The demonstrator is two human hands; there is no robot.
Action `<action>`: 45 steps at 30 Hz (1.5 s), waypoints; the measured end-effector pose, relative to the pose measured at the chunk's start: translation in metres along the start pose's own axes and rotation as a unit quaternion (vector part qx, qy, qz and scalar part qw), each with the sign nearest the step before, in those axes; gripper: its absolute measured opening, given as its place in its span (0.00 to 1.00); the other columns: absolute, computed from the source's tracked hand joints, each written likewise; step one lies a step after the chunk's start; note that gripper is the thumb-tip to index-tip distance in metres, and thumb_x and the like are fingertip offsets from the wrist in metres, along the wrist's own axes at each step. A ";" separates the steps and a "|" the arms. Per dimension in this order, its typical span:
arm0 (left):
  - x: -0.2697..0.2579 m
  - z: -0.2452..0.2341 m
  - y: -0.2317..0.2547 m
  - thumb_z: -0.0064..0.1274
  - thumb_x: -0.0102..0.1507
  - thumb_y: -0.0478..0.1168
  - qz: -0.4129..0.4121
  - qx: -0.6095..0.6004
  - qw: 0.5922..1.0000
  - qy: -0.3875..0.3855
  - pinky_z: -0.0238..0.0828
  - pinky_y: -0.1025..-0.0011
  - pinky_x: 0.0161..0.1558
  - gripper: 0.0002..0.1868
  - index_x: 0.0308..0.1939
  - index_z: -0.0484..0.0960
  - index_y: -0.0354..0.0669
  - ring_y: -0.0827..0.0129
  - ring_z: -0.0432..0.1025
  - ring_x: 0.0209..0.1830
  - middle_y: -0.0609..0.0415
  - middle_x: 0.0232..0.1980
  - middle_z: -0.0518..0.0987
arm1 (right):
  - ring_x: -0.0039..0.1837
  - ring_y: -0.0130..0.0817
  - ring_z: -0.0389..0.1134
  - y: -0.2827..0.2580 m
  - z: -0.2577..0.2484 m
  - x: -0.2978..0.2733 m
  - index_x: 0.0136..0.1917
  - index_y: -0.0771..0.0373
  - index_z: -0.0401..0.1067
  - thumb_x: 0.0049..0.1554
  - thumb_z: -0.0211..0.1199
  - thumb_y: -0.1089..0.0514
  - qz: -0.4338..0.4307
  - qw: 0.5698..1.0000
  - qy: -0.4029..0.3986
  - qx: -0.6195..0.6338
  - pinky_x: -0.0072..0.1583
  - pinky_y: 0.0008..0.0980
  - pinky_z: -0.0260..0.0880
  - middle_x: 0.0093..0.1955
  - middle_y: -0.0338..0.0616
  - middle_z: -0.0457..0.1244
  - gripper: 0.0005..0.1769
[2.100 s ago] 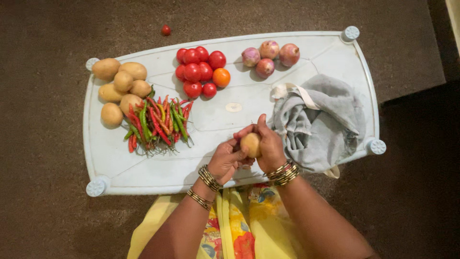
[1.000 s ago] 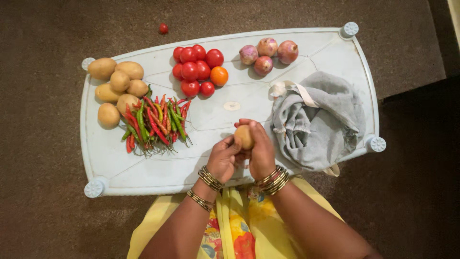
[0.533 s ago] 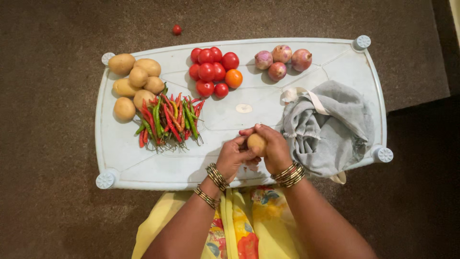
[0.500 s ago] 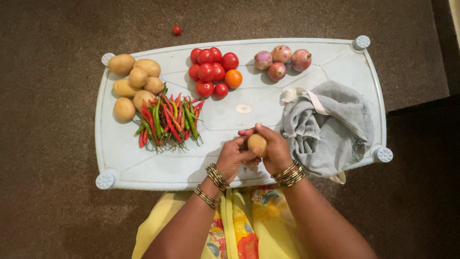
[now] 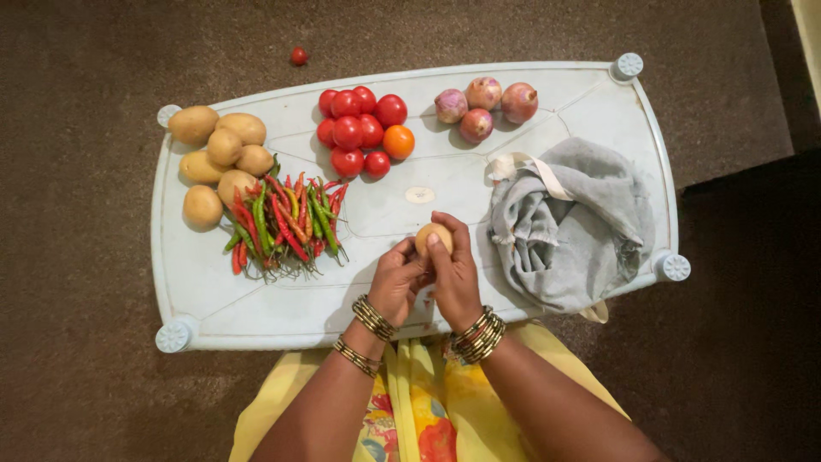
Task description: The person sorts various vegetables on a table, including potatoes, tomatoes, chilies, and onions, picking them up by hand and placing them into a bag or into different piles.
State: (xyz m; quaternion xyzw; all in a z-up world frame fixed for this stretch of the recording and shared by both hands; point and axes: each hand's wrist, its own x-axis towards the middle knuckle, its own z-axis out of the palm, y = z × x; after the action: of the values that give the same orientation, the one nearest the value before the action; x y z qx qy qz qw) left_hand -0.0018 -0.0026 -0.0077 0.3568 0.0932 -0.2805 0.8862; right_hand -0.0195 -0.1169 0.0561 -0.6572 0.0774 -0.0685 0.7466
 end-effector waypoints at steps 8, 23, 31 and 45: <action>-0.013 0.008 0.002 0.59 0.66 0.41 -0.043 0.031 0.995 -0.081 0.79 0.67 0.43 0.22 0.60 0.72 0.36 0.64 0.78 0.43 0.49 0.49 0.80 | 0.46 0.30 0.72 -0.004 -0.032 0.022 0.50 0.68 0.69 0.64 0.59 0.57 0.216 0.959 -0.051 0.176 0.48 0.27 0.75 0.48 0.47 0.69 0.10; 0.003 0.000 0.006 0.54 0.65 0.33 0.003 -0.015 0.999 0.052 0.77 0.67 0.50 0.18 0.58 0.72 0.35 0.69 0.77 0.48 0.52 0.53 0.78 | 0.59 0.22 0.65 -0.007 0.003 -0.003 0.77 0.51 0.55 0.65 0.56 0.51 0.136 0.988 -0.009 0.074 0.57 0.21 0.70 0.63 0.41 0.62 0.29; -0.009 0.011 0.000 0.53 0.65 0.31 -0.034 0.092 0.994 -0.044 0.78 0.69 0.34 0.11 0.51 0.73 0.34 0.64 0.78 0.32 0.48 0.40 0.80 | 0.42 0.25 0.66 -0.007 -0.026 0.016 0.53 0.68 0.74 0.66 0.60 0.52 0.141 0.989 -0.034 0.025 0.41 0.25 0.68 0.45 0.40 0.68 0.15; -0.001 0.012 0.008 0.49 0.69 0.53 -0.028 0.072 0.994 0.076 0.73 0.75 0.23 0.19 0.45 0.79 0.39 0.71 0.75 0.21 0.50 0.28 0.81 | 0.44 0.23 0.64 -0.006 -0.030 0.018 0.59 0.64 0.74 0.68 0.50 0.44 0.173 0.984 -0.027 0.021 0.44 0.25 0.62 0.47 0.39 0.69 0.23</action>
State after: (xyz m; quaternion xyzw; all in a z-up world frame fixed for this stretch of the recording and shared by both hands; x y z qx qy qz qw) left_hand 0.0014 -0.0054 0.0062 0.4372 0.1502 -0.2834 0.8402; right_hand -0.0084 -0.1501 0.0581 -0.6196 0.1683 0.0776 0.7628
